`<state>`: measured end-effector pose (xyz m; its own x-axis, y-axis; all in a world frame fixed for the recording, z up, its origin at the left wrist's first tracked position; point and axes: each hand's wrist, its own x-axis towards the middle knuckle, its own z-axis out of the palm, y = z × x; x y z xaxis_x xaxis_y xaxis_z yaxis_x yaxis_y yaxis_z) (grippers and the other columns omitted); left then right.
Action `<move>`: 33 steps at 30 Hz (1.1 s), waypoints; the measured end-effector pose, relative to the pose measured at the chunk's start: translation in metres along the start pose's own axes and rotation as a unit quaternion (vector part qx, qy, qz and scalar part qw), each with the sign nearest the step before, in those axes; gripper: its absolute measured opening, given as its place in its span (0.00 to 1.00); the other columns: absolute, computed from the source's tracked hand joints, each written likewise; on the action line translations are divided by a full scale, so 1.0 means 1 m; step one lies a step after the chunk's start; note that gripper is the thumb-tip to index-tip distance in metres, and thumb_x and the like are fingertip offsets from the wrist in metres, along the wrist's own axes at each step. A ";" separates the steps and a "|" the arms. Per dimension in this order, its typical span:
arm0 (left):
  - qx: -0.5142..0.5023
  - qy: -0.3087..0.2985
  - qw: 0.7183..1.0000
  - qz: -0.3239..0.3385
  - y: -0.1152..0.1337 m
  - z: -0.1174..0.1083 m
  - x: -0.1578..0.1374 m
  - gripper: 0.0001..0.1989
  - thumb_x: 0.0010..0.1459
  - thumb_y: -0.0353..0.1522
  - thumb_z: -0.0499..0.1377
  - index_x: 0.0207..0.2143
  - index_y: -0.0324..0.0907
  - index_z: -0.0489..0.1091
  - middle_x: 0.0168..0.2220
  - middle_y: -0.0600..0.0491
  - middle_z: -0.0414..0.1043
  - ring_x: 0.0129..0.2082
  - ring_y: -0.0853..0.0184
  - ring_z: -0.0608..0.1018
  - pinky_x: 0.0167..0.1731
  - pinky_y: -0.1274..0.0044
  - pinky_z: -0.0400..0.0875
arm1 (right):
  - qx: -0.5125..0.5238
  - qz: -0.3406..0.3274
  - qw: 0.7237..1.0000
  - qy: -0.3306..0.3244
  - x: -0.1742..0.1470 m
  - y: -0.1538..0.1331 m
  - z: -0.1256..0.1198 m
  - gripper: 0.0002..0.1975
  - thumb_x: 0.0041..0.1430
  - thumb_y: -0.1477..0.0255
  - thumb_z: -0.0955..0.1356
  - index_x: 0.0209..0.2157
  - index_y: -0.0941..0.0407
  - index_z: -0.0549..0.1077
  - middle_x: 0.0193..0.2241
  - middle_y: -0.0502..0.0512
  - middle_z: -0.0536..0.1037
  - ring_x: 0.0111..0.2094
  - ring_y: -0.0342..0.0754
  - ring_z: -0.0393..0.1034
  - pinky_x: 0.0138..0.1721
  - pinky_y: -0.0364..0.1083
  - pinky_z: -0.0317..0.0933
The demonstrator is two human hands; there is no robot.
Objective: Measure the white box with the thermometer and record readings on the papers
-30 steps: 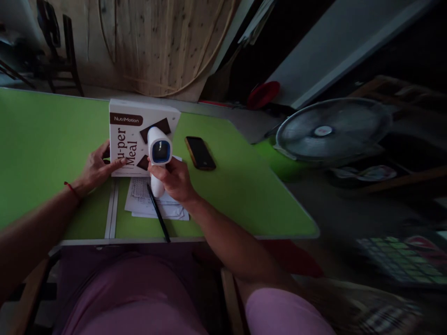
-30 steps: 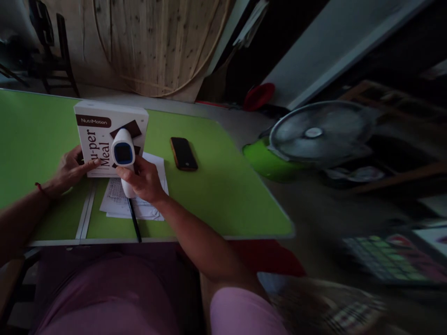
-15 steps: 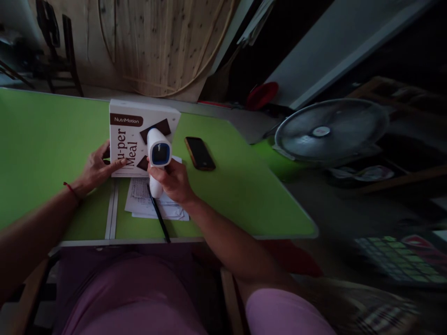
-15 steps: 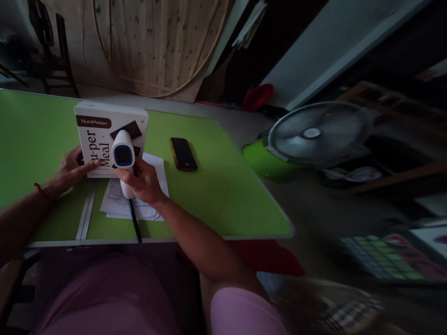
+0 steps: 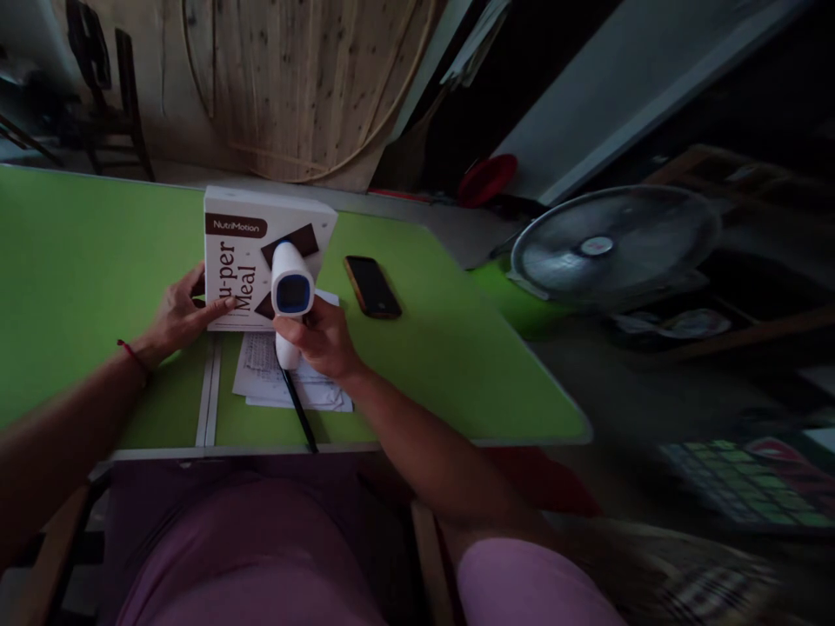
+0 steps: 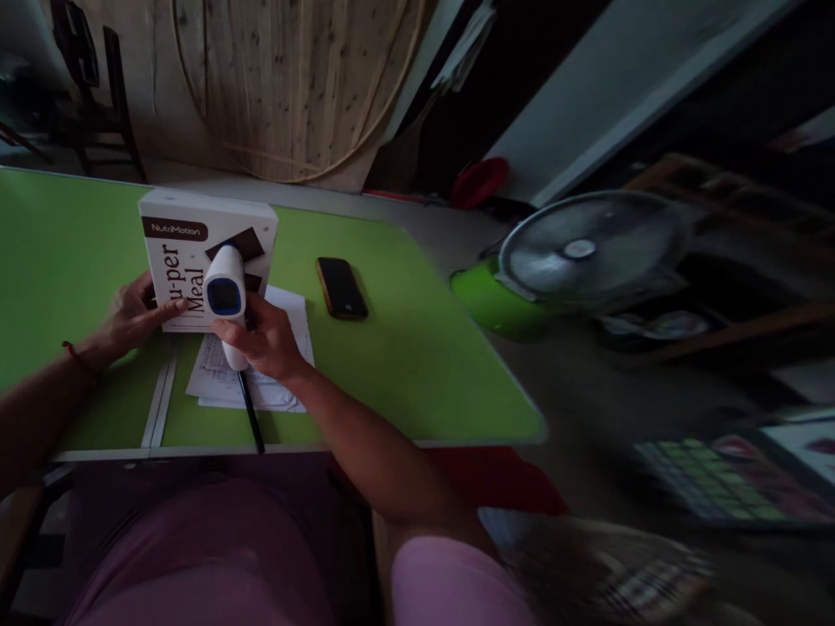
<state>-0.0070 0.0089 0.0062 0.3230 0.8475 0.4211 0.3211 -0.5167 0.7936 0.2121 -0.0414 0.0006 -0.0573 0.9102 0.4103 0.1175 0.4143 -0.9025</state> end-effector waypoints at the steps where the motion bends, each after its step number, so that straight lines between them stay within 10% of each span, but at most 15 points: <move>1: 0.001 -0.001 1.000 0.002 0.000 0.000 0.000 0.27 0.53 0.51 0.66 0.47 0.44 0.70 0.49 0.46 0.77 0.46 0.53 0.81 0.40 0.65 0.83 | -0.007 0.004 1.000 -0.008 0.000 0.000 0.000 0.14 0.43 0.59 0.74 0.28 0.53 0.73 0.24 0.48 0.73 0.26 0.44 0.64 0.27 0.46 0.62; 20: -0.006 0.015 1.000 -0.010 -0.003 0.004 -0.001 0.27 0.53 0.50 0.66 0.48 0.43 0.68 0.49 0.44 0.76 0.48 0.52 0.80 0.40 0.65 0.83 | -0.006 0.000 1.000 0.026 0.005 -0.002 -0.007 0.15 0.41 0.58 0.74 0.25 0.53 0.72 0.22 0.46 0.71 0.24 0.43 0.62 0.26 0.45 0.60; 33: -0.006 0.077 0.997 0.004 -0.016 0.003 0.002 0.32 0.51 0.43 0.70 0.55 0.45 0.65 0.53 0.44 0.73 0.54 0.51 0.76 0.49 0.61 0.79 | -0.199 -0.038 0.979 -0.003 -0.008 -0.045 -0.059 0.23 0.46 0.56 0.76 0.42 0.54 0.79 0.37 0.55 0.82 0.38 0.52 0.77 0.39 0.52 0.72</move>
<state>-0.0088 0.0183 -0.0068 0.1854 0.8520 0.4896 0.3085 -0.5235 0.7942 0.2661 -0.0670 0.0460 -0.0864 0.8769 0.4729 0.4904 0.4506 -0.7460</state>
